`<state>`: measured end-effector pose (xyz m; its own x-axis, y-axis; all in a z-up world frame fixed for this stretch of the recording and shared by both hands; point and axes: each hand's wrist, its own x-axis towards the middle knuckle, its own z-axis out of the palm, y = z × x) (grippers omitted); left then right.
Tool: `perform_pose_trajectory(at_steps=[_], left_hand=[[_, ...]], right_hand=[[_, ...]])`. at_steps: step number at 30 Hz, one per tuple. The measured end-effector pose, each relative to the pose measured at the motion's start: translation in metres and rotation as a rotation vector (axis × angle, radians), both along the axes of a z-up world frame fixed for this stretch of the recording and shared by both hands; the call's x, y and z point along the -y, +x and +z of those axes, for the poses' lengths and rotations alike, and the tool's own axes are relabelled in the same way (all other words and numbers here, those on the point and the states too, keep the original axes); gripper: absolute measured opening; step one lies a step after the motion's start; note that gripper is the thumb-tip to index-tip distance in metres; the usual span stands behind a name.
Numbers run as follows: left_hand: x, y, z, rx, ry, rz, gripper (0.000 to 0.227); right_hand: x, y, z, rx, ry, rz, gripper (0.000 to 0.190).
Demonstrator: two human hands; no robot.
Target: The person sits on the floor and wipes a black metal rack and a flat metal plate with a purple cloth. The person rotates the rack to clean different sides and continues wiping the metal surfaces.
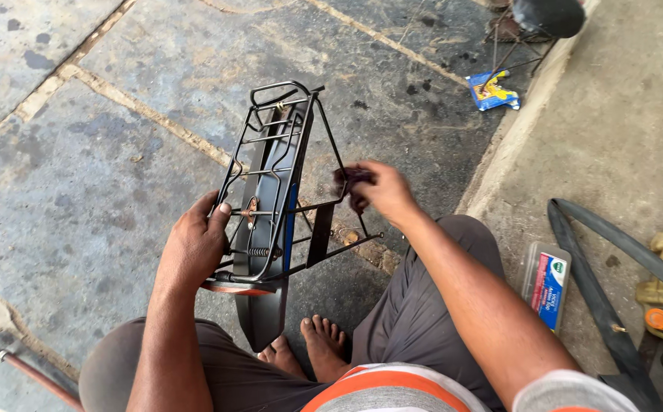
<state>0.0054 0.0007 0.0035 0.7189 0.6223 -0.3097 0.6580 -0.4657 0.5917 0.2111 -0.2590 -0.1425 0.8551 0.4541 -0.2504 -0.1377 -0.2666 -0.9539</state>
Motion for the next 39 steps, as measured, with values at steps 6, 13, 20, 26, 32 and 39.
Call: perform_pose_trajectory(at_steps=[6,13,20,26,32,39], left_hand=[[-0.006,0.002,-0.003,0.036,0.061,0.017,0.047],[-0.012,0.000,-0.012,0.060,-0.018,0.115,0.047],[-0.024,-0.007,-0.012,0.061,-0.121,0.193,0.045],[-0.030,-0.010,-0.023,0.107,-0.112,0.159,0.044],[-0.036,-0.008,-0.028,0.058,-0.083,0.216,0.045],[-0.047,-0.012,-0.053,0.162,-0.305,0.352,0.044]], right_hand=[[0.052,-0.031,-0.055,0.159,-0.185,-0.064,0.028],[0.036,-0.009,-0.105,0.049,-0.422,-0.129,0.027],[0.024,-0.017,-0.136,0.476,-0.767,0.303,0.028],[0.017,-0.014,-0.108,0.348,-0.911,0.335,0.027],[0.014,-0.005,-0.095,0.282,-0.872,0.164,0.026],[0.024,-0.054,-0.055,-0.170,-0.397,-0.038,0.023]])
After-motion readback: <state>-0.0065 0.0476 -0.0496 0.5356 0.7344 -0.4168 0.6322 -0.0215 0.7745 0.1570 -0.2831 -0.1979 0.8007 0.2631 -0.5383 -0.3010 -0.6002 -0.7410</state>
